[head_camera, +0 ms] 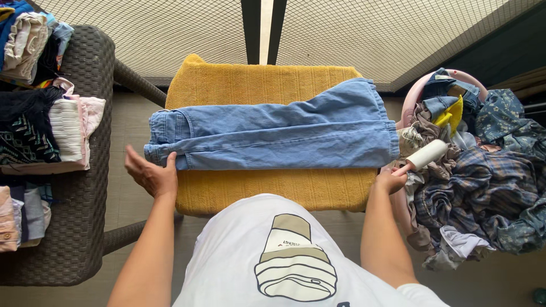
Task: The person uses a lint roller to clean a pair of light blue shorts laid on a yellow towel, then folds the shorts and places them on a nearby chair. The person then picks up a pair of beige shorts, cleans them with the lint roller, and folds them.
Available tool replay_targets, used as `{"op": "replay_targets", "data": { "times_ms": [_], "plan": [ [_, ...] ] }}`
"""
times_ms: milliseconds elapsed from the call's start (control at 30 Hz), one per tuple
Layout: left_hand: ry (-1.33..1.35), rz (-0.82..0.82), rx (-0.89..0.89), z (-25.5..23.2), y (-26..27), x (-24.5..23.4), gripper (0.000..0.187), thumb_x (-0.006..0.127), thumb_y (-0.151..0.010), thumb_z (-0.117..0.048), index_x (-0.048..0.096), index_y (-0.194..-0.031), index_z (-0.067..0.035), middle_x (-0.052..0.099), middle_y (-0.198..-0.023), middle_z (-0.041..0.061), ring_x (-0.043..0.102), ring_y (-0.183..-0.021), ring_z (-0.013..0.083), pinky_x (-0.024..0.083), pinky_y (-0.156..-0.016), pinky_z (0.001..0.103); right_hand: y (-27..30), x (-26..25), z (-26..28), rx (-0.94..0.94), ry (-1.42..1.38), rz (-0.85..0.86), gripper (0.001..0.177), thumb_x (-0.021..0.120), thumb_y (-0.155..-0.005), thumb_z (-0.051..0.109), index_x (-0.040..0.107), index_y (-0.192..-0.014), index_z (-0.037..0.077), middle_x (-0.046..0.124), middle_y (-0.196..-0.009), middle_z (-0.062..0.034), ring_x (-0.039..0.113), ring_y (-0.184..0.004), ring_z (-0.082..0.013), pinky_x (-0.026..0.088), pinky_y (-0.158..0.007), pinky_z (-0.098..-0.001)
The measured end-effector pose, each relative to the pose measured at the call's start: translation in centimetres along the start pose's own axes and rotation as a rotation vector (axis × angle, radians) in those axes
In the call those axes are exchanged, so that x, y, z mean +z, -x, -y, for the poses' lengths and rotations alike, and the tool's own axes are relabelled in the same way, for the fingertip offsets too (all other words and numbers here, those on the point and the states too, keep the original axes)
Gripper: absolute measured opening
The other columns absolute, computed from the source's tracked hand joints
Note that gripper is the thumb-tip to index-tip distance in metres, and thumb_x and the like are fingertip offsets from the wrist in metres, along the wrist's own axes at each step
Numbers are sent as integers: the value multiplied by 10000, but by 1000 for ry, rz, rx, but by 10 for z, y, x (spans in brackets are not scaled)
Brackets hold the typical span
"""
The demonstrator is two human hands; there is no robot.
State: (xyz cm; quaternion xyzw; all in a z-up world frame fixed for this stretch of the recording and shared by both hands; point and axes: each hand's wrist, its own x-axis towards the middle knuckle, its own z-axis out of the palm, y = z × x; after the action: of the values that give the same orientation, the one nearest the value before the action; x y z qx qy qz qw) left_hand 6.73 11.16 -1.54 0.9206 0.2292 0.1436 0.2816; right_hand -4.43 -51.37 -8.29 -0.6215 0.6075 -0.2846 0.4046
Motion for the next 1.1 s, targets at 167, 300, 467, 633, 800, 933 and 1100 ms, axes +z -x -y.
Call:
{"op": "replay_targets", "data": {
  "times_ms": [167, 300, 467, 633, 800, 933, 1100],
  "plan": [
    [-261, 218, 751, -32, 2, 0, 731, 666, -1015, -478, 339, -1615, -218, 279, -1716, 60, 144, -1650, 252, 121, -1355, 583, 81, -7, 11, -539, -26, 229, 370, 590, -1074, 270, 521, -1326, 8, 674, -1111, -146, 693, -990, -261, 569, -843, -380],
    [-437, 410, 1048, -51, 7, 48, 725, 483, -980, -635, 290, -1595, -303, 173, -1743, -9, 28, -1619, 271, -3, -1231, 691, 191, -9, 16, -815, 68, 713, 371, 392, -1140, 310, 588, -1321, 52, 646, -1235, -182, 664, -1103, -329, 550, -891, -424],
    [-602, 650, 844, -59, -18, 82, 959, 336, -851, -835, 135, -1621, -299, 9, -1709, -49, -103, -1559, 283, -92, -1123, 757, 249, -36, -9, -840, 445, 1013, 334, 529, -975, 310, 687, -1259, 234, 727, -1146, -82, 709, -970, -334, 562, -772, -437],
    [-661, 761, 774, -65, -19, 82, 1010, 335, -833, -860, 55, -1623, -296, -78, -1708, -38, -186, -1544, 295, -116, -1119, 745, 154, -18, -13, -591, 446, 514, 317, 575, -989, 278, 649, -1276, 164, 687, -1125, -183, 663, -994, -414, 516, -818, -521],
    [-671, 802, 754, -72, -23, 82, 1010, 337, -853, -839, 29, -1631, -274, -102, -1707, -29, -214, -1540, 306, -128, -1099, 762, 16, -26, 24, -336, 437, 181, 283, 479, -1079, 237, 617, -1302, 129, 731, -1118, -105, 718, -1000, -273, 551, -855, -435],
    [-691, 834, 729, -72, -24, 82, 1017, 338, -847, -846, 16, -1629, -281, -125, -1707, -28, -224, -1536, 304, -136, -1100, 762, -3, -55, 29, -570, 96, -50, 453, 516, -1059, 233, 459, -1456, 24, 680, -1228, -183, 712, -1097, -316, 570, -878, -437],
    [-716, 823, 745, -69, -25, 87, 1014, 319, -853, -847, -7, -1623, -273, -145, -1699, -20, -236, -1530, 315, -125, -1086, 771, 138, -69, -28, -723, 234, 353, 339, 442, -1107, 238, 567, -1394, 111, 669, -1317, -156, 652, -1207, -348, 533, -977, -453]
  ]
}}
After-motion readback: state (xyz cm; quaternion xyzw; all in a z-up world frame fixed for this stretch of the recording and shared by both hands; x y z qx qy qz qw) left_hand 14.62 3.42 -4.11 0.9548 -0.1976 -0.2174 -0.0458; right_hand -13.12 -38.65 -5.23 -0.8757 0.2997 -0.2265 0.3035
